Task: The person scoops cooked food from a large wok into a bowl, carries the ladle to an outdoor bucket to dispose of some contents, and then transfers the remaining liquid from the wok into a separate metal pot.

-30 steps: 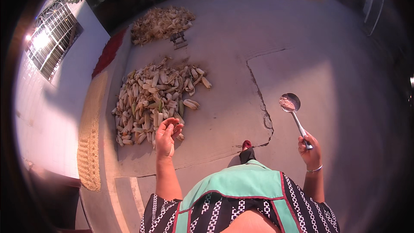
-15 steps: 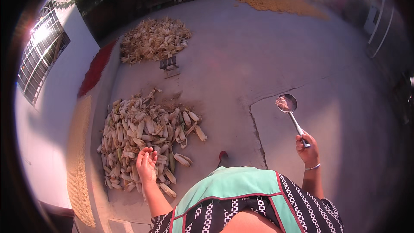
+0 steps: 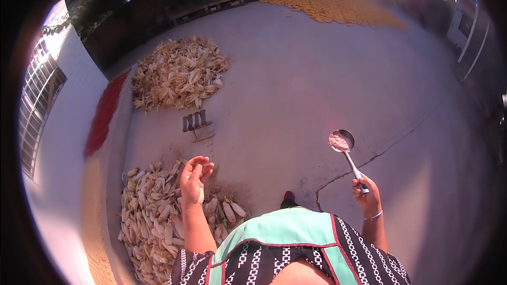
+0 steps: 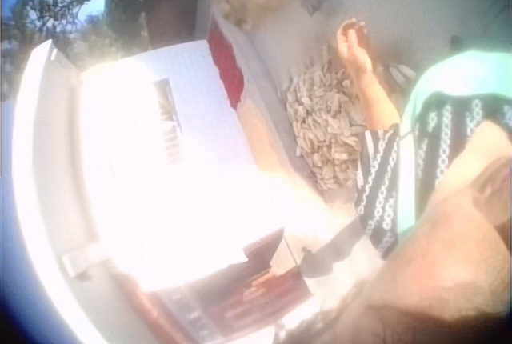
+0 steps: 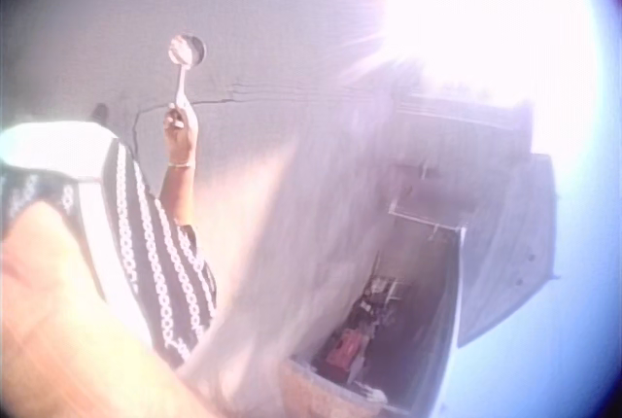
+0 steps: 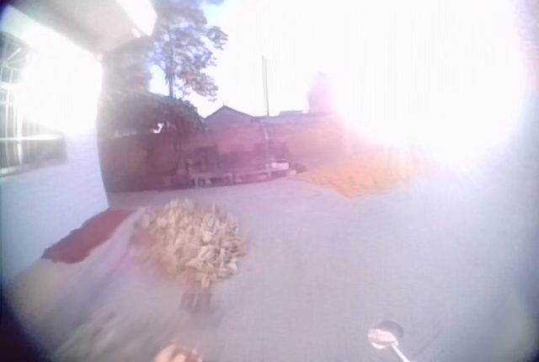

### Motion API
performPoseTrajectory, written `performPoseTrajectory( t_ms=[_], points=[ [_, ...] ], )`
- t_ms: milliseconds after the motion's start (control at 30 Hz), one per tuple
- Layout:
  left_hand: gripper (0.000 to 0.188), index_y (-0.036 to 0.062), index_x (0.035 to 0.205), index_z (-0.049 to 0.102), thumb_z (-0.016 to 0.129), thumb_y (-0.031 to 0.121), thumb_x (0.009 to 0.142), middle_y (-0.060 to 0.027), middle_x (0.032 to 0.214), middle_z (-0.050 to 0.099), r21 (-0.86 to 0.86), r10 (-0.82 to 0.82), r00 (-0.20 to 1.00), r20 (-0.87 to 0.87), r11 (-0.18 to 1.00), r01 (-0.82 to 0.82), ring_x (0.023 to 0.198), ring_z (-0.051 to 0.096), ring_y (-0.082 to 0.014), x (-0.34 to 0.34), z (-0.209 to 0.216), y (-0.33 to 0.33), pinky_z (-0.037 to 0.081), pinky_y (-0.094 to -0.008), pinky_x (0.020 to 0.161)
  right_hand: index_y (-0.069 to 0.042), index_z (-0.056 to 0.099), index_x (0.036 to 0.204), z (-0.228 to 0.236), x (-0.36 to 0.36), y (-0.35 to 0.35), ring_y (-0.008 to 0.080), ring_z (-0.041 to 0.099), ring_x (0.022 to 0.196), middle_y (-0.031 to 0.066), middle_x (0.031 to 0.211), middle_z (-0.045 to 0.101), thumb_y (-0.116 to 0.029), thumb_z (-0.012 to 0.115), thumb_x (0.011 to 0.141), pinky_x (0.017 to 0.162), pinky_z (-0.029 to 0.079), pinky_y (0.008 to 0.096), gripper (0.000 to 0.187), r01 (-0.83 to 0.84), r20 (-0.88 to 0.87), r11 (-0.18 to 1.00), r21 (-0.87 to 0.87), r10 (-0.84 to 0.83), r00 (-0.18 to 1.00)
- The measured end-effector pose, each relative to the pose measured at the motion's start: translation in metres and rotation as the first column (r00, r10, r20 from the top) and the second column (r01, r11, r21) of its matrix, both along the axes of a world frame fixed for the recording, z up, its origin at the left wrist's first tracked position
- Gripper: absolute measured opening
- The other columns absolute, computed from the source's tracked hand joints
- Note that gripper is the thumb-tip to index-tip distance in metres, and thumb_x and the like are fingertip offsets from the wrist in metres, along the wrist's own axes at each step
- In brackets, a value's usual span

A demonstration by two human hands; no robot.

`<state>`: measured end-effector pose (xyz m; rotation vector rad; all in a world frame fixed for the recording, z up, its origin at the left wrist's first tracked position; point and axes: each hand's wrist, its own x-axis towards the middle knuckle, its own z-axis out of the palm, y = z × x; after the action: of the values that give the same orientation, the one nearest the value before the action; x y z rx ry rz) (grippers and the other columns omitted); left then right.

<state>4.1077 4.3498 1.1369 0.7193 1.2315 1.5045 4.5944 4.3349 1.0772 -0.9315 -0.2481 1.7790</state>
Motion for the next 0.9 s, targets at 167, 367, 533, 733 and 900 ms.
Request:
performPoseTrajectory(
  t_ms=[167, 367, 533, 733, 900],
  points=[
    [0.02, 0.0062, 0.109, 0.052, 0.049, 0.012, 0.091, -0.0059, 0.104, 0.06, -0.087, 0.146, 0.989, 0.035, 0.986, -0.142, 0.092, 0.06, -0.0164, -0.021, -0.023, -0.016, 0.048, -0.0265, 0.077, 0.004, 0.046, 0.116, 0.014, 0.002, 0.039, 0.01, 0.051, 0.055, 0.0078, 0.076, 0.057, -0.009, 0.048, 0.085, 0.048, 0.045, 0.0185, 0.034, -0.005, 0.062, 1.0, -0.007, 0.006, 0.998],
    [0.02, 0.0053, 0.109, 0.053, 0.049, 0.013, 0.091, -0.0057, 0.103, 0.06, -0.084, 0.327, 0.945, -0.007, 0.942, -0.326, 0.091, 0.06, -0.0155, -0.041, -0.02, -0.022, 0.048, -0.0255, 0.077, 0.004, 0.046, 0.113, 0.018, 0.017, 0.089, 0.0084, 0.044, 0.052, 0.0081, 0.075, 0.056, -0.008, 0.047, 0.085, 0.045, 0.04, 0.0177, 0.031, 0.026, 0.028, 0.999, 0.035, -0.027, 0.999],
    [0.022, 0.005, 0.11, 0.052, 0.05, 0.015, 0.091, -0.0073, 0.105, 0.059, -0.046, 0.319, 0.948, 0.018, 0.947, -0.318, 0.091, 0.06, -0.0173, -0.03, -0.028, 0.021, 0.048, -0.0262, 0.078, 0.002, 0.047, 0.102, 0.027, 0.028, 0.141, 0.0084, 0.044, 0.05, 0.0094, 0.074, 0.056, -0.007, 0.046, 0.086, 0.044, 0.041, 0.018, 0.018, 0.052, -0.006, 0.998, 0.041, -0.052, 0.999],
    [0.025, 0.0057, 0.113, 0.05, 0.049, 0.016, 0.091, -0.0078, 0.11, 0.058, -0.015, 0.038, 0.999, -0.01, 0.999, -0.038, 0.094, 0.06, -0.0179, -0.023, -0.001, 0.122, 0.049, -0.0257, 0.079, 0.002, 0.046, 0.102, 0.028, 0.005, 0.159, 0.0102, 0.048, 0.052, 0.0117, 0.077, 0.057, -0.008, 0.046, 0.087, 0.044, 0.044, 0.0183, 0.018, 0.091, -0.034, 0.996, 0.003, -0.091, 0.995],
    [0.023, 0.0047, 0.112, 0.052, 0.048, 0.012, 0.091, -0.0074, 0.109, 0.058, 0.054, 0.026, 1.0, -0.016, 0.998, -0.026, 0.094, 0.06, -0.0181, -0.015, 0.015, 0.164, 0.048, -0.028, 0.081, 0.006, 0.044, 0.114, 0.013, 0.0, 0.178, 0.0113, 0.05, 0.055, 0.0111, 0.079, 0.057, -0.008, 0.045, 0.087, 0.048, 0.046, 0.0189, 0.03, 0.042, -0.054, 0.999, 0.023, -0.04, 0.998]
  ],
)
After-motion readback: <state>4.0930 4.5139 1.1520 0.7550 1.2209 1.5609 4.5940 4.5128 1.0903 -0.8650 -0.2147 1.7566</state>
